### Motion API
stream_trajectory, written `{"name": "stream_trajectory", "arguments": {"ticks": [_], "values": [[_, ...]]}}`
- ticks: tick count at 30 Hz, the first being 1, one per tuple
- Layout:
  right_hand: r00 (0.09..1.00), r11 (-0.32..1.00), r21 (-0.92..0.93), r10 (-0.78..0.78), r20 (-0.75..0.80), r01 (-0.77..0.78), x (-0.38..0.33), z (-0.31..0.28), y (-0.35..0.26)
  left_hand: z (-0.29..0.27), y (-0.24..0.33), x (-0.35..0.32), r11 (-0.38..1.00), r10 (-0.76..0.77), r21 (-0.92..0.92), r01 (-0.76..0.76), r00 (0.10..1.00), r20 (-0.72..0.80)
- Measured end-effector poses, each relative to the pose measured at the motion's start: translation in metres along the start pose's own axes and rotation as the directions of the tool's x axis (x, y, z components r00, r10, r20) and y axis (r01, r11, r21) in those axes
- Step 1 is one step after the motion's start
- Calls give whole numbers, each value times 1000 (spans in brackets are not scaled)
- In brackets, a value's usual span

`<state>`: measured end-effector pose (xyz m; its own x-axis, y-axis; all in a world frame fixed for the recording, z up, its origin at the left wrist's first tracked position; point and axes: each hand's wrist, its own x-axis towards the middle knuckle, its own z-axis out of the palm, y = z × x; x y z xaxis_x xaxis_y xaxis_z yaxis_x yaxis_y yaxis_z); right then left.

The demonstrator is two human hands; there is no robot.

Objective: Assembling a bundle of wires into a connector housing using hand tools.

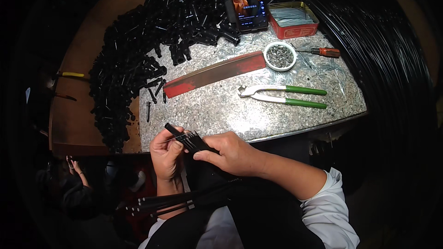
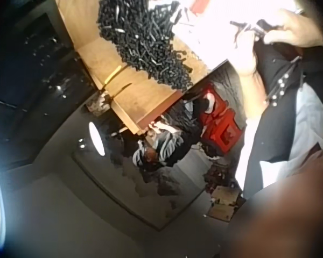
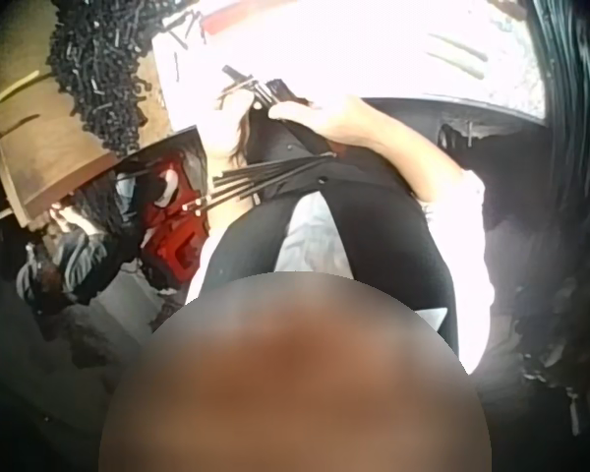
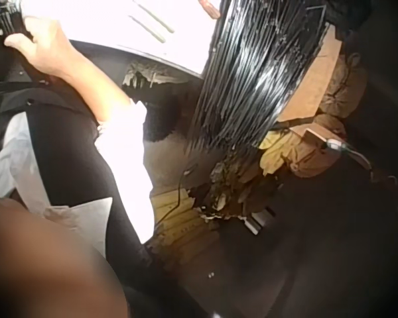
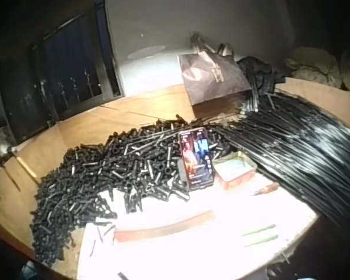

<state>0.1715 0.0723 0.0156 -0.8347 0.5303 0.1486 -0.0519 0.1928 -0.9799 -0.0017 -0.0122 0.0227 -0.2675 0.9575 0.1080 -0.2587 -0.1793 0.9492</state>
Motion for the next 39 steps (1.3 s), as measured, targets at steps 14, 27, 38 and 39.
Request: {"name": "stream_trajectory", "arguments": {"ticks": [14,27,38,39], "values": [[999,999,25,25,40,-26,3,-4,-3,5,8,-1,998,-26,50,27,999,-33],[997,997,57,52,57,-55,5,-3,-1,-3,4,3,999,-28,-39,29,999,37],[989,996,46,72,129,-79,6,-6,1,-2,9,6,1000,3,-28,0,994,113],[989,996,47,72,128,-78,6,-6,1,-1,10,5,1000,4,-11,-3,996,93]]}}
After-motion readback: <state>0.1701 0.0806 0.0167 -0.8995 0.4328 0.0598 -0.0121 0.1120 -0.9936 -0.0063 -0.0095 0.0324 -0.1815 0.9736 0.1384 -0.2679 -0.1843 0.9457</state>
